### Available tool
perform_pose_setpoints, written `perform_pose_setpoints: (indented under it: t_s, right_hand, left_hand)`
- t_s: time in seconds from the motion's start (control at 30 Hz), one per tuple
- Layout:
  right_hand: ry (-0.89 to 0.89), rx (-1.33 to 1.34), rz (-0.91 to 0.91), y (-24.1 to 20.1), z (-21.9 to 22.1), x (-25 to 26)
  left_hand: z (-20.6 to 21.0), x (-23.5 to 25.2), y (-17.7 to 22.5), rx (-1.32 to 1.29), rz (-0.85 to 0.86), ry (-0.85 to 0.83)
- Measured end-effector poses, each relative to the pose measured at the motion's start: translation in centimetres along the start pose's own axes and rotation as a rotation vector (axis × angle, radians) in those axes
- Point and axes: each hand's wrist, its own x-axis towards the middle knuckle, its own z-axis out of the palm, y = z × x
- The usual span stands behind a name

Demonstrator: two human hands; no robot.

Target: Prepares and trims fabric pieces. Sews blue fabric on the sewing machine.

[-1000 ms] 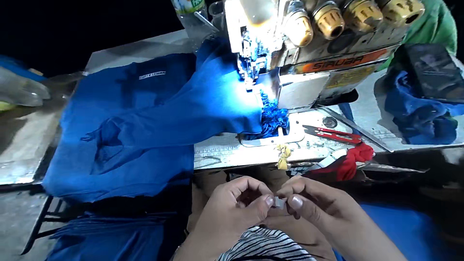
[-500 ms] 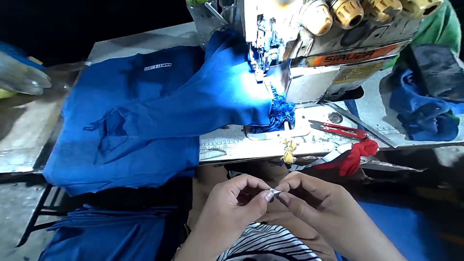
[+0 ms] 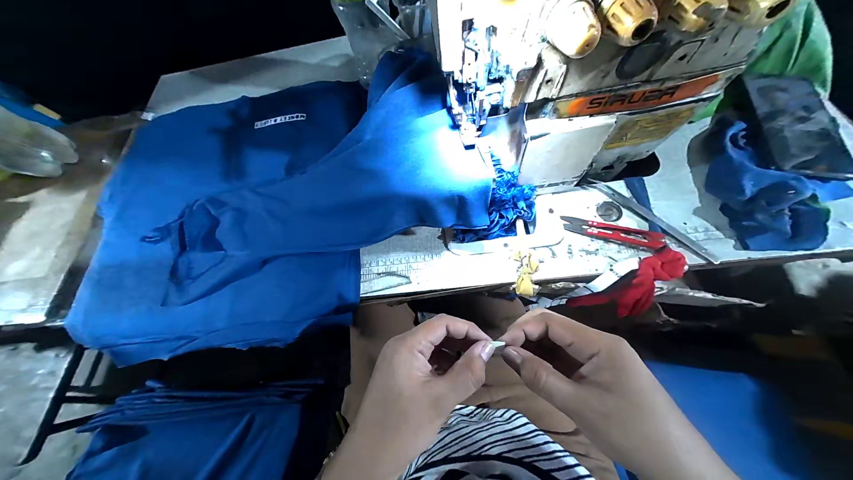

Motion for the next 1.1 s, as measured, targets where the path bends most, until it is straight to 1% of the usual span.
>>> perform_pose_setpoints:
  t_s: [0.1,0.17,0.4,0.5,0.53,0.6,0.7,0.83,0.93,1.0,1.1]
  right_hand:
    - [0.019,0.0,-0.062,1.1,0.3,0.1]
    - [0.021,0.002,-0.085,1.7,0.5,0.2]
    - [0.013,-0.005,-0.065,1.6,0.6,0.2]
    - [-0.015,0.015,0.024,-0.2,0.4,0.1]
    - [-0.015,0.022,0.027,-0.5,0.5,0.2]
    - [-0.01,0.023,-0.002,-0.2,0.6,0.2]
    - [0.002,-0.009,-0.073,1.5,0.8,0.2]
    - [-0.021,0.022,0.009,-0.2,0.7,0.3]
    - [0.005,-0.026,-0.043,1.4,0.9,0.2]
    - [0.018,-0.055,-0.052,1.9,1.0,0.3]
    - [0.041,-0.105,-0.083,2.3,1.3,0.4]
  left_hand:
    - [0.0,0.1,0.2,-0.016,-0.014,0.024]
    - [-0.3,0.0,-0.4,-0.041,-0.036,-0.008]
    - [-0.4,-0.2,-0.7,-0.087,-0.074,-0.019]
    - [-0.4,-0.2,-0.6,-0.091,-0.086,-0.02]
    - [-0.4,-0.2,-0.7,-0.084,-0.073,-0.015]
    - [-0.4,-0.2,-0.8,-0.079,-0.057,-0.009]
    - [-0.4,-0.3,-0.9,-0.081,-0.04,-0.004]
    - [-0.1,-0.2,0.0,-0.059,-0.054,0.034]
    - [0.1,-0.1,0.0,-0.058,-0.04,0.056]
    - [0.0,-0.3,-0.3,-0.042,-0.04,0.039]
    - [0.3,-0.3,-0.1,-0.005,-0.049,0.068]
